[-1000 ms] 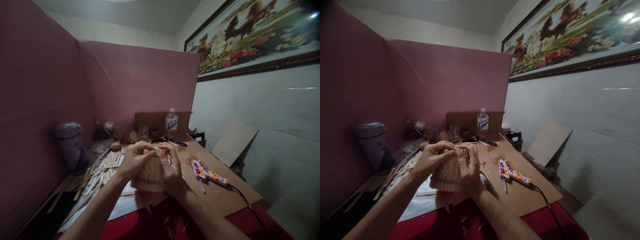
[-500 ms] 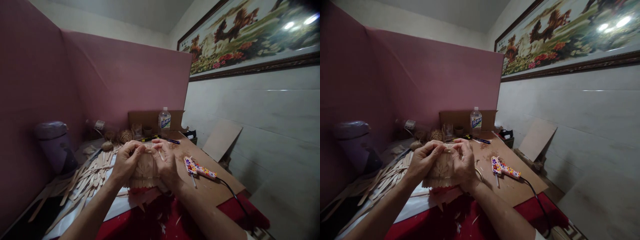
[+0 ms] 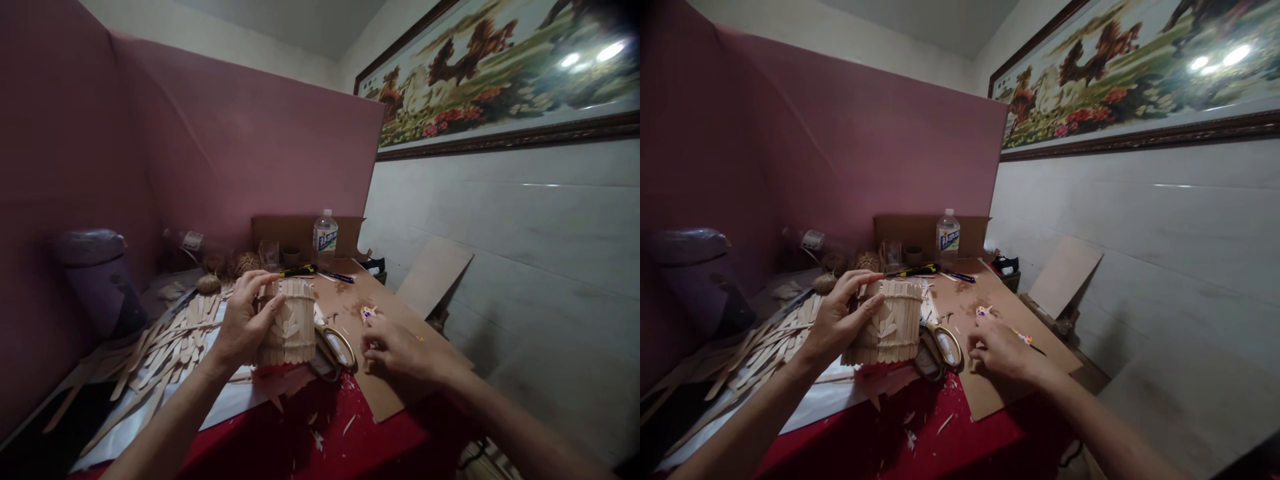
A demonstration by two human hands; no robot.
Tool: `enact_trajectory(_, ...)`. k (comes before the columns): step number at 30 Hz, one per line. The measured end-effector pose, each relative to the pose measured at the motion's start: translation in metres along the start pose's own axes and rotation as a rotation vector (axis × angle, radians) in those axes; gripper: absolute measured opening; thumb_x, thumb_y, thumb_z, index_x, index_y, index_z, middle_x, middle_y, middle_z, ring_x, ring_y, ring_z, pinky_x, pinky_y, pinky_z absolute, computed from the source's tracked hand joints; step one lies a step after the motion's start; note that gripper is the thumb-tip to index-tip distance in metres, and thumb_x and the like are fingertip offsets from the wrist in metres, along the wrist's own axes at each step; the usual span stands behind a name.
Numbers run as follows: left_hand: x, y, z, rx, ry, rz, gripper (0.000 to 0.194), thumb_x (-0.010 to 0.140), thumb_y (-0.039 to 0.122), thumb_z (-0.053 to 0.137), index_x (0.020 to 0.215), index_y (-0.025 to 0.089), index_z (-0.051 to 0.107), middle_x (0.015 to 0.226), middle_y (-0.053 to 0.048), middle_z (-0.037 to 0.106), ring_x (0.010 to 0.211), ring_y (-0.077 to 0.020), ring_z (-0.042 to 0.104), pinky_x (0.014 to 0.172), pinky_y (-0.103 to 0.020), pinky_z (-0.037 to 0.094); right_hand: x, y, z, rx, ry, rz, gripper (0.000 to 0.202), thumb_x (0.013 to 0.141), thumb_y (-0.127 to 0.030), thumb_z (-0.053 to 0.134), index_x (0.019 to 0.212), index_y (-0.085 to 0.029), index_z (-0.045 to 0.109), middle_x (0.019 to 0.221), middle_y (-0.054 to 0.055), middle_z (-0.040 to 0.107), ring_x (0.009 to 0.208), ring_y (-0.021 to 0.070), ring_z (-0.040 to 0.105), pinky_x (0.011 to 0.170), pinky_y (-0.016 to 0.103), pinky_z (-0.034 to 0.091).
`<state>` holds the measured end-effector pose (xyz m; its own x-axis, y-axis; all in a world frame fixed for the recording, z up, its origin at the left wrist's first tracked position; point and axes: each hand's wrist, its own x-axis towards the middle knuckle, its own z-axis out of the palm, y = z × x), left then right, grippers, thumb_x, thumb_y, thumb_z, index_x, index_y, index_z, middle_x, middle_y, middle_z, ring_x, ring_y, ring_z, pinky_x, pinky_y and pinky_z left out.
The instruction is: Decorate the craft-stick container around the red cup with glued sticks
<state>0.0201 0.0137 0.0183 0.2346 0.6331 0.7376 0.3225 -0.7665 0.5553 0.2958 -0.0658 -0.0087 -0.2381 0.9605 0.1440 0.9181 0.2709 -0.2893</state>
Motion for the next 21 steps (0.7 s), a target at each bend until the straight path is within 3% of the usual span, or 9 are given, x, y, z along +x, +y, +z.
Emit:
enact_trajectory(3, -0.002, 0.0, 0.0, 0.026, 0.014, 0.006, 0.025, 0.083, 0.03, 0.058, 0.106, 0.02, 0.062, 0.108, -0.006, 0.057, 0.103, -0.0214, 0.052, 0.091, -0.037, 0.04, -0.004, -0.002, 0.008, -0.051, 0.051, 0.022, 0.012, 0.077, -0.013, 0.061, 0.072, -0.019, 0.07, 0.085, 0.006, 0.062, 0.087, 0.0211, 0.055, 0.075, 0.03, 0.041)
enact_trajectory(7, -0.004, -0.002, 0.001, 0.027, 0.023, -0.034, 0.024, 0.084, 0.032, 0.058, 0.105, 0.022, 0.062, 0.104, -0.005, 0.059, 0.098, -0.021, 0.054, 0.087, -0.036, 0.041, -0.01, 0.02, -0.005, -0.149, 0.141, 0.048, 0.026, 0.082, -0.011, 0.049, 0.094, -0.021, 0.07, 0.097, 0.008, 0.064, 0.094, 0.0226, 0.056, 0.082, 0.032, 0.041)
enact_trajectory(12, -0.005, -0.004, 0.002, -0.028, 0.021, -0.078, 0.025, 0.084, 0.035, 0.058, 0.106, 0.024, 0.062, 0.102, -0.003, 0.06, 0.095, -0.0201, 0.056, 0.084, -0.034, 0.041, -0.018, 0.057, -0.007, -0.211, -0.007, 0.119, 0.037, 0.083, -0.018, 0.047, 0.117, -0.017, 0.059, 0.103, 0.013, 0.065, 0.096, 0.027, 0.059, 0.081, 0.036, 0.043)
enact_trajectory(15, -0.005, -0.004, 0.002, -0.018, 0.021, -0.073, 0.025, 0.085, 0.034, 0.057, 0.107, 0.024, 0.062, 0.102, -0.004, 0.06, 0.096, -0.0202, 0.055, 0.084, -0.034, 0.041, -0.016, 0.065, 0.001, -0.178, -0.015, 0.158, 0.049, 0.081, -0.018, 0.047, 0.13, -0.015, 0.05, 0.119, 0.016, 0.061, 0.108, 0.0291, 0.056, 0.089, 0.038, 0.041)
enact_trajectory(18, -0.006, -0.004, 0.003, -0.005, 0.024, -0.066, 0.026, 0.085, 0.034, 0.056, 0.108, 0.023, 0.061, 0.103, -0.004, 0.06, 0.096, -0.0203, 0.055, 0.085, -0.034, 0.041, -0.011, 0.068, 0.006, -0.08, -0.022, 0.215, 0.053, 0.076, -0.019, 0.051, 0.129, -0.016, 0.049, 0.124, 0.015, 0.059, 0.113, 0.0293, 0.054, 0.092, 0.038, 0.04)
enact_trajectory(21, -0.006, -0.003, 0.003, 0.006, 0.026, -0.065, 0.026, 0.086, 0.034, 0.055, 0.108, 0.023, 0.061, 0.103, -0.004, 0.059, 0.098, -0.0205, 0.055, 0.086, -0.034, 0.041, -0.005, 0.072, 0.007, 0.102, -0.006, 0.221, 0.041, 0.071, -0.018, 0.052, 0.111, -0.018, 0.058, 0.106, 0.009, 0.066, 0.098, 0.0256, 0.06, 0.081, 0.034, 0.045)
